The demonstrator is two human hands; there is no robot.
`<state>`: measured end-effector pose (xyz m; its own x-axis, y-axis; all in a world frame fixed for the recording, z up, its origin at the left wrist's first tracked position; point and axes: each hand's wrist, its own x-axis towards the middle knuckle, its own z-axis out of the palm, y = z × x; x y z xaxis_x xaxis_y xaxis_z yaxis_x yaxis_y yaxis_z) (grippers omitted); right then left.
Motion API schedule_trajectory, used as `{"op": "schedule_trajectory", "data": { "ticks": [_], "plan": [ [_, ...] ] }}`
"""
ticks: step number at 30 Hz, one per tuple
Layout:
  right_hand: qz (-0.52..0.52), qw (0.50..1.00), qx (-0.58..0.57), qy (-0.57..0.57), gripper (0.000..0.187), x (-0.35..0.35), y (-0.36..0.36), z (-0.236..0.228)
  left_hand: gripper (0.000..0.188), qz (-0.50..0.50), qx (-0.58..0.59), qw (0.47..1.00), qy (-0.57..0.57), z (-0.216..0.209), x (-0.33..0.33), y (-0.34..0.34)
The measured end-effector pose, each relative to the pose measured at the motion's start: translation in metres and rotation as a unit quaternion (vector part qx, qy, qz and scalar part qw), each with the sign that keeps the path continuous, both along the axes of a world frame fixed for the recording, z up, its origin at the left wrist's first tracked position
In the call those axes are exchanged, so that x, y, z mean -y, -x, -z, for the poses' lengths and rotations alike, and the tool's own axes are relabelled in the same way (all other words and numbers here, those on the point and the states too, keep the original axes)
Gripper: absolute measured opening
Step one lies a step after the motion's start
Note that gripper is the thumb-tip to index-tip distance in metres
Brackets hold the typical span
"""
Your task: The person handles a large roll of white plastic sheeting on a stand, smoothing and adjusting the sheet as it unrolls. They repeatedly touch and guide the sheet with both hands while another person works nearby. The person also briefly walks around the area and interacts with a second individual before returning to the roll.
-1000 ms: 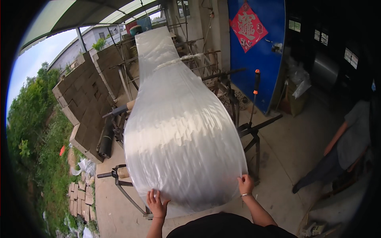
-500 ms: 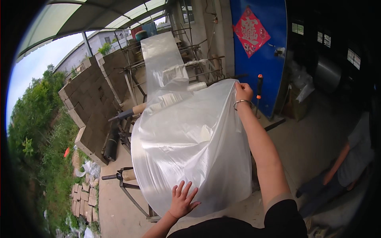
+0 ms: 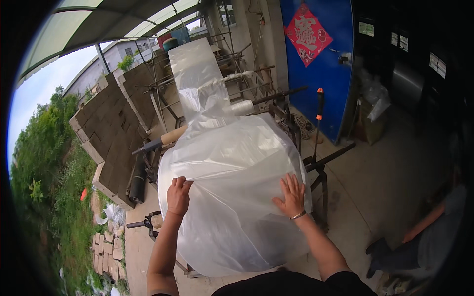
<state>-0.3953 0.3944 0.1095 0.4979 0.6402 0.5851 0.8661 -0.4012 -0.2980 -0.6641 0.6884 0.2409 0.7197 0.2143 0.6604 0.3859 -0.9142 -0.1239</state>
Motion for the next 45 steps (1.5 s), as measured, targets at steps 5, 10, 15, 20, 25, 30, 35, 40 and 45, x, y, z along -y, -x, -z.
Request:
{"op": "schedule_trajectory", "data": {
  "ticks": [5, 10, 15, 20, 25, 30, 35, 40, 45],
  "plan": [
    [-0.094, 0.992, -0.069, 0.045, 0.078, 0.057, 0.072, 0.012, 0.031, -0.1, 0.109, 0.989, 0.005, -0.106, -0.056, -0.043],
    [-0.058, 0.997, -0.05, -0.03, 0.048, 0.043, 0.068, 0.023, 0.07, -0.123, 0.093, 0.983, 0.104, -0.08, -0.036, -0.073],
    [-0.073, 0.989, -0.075, -0.1, 0.025, 0.029, 0.037, 0.018, 0.075, 0.094, 0.038, 0.979, 0.176, 0.008, 0.091, -0.03],
    [-0.072, 0.954, -0.149, -0.251, 0.008, -0.048, -0.008, -0.081, 0.089, 0.052, -0.245, 0.945, 0.21, 0.128, 0.175, 0.049],
    [-0.091, 0.94, -0.166, -0.285, 0.013, -0.121, -0.046, -0.188, 0.089, -0.063, -0.111, 0.96, 0.25, 0.158, 0.176, 0.073],
    [0.061, 0.965, -0.138, -0.214, 0.023, -0.141, -0.107, -0.132, 0.076, -0.081, -0.097, 0.966, 0.226, 0.149, 0.155, 0.058],
    [-0.014, 0.937, -0.172, -0.303, 0.045, -0.102, -0.065, -0.08, 0.057, -0.116, -0.056, 0.972, 0.198, 0.147, 0.145, 0.064],
    [0.006, 0.961, -0.153, -0.231, 0.067, -0.023, -0.009, -0.026, 0.037, -0.095, 0.044, 0.979, 0.174, 0.143, 0.132, 0.046],
    [0.063, 0.983, -0.116, -0.131, 0.074, 0.021, 0.012, 0.001, 0.02, -0.073, 0.092, 0.979, 0.168, 0.133, 0.115, 0.028]
  ]
}}
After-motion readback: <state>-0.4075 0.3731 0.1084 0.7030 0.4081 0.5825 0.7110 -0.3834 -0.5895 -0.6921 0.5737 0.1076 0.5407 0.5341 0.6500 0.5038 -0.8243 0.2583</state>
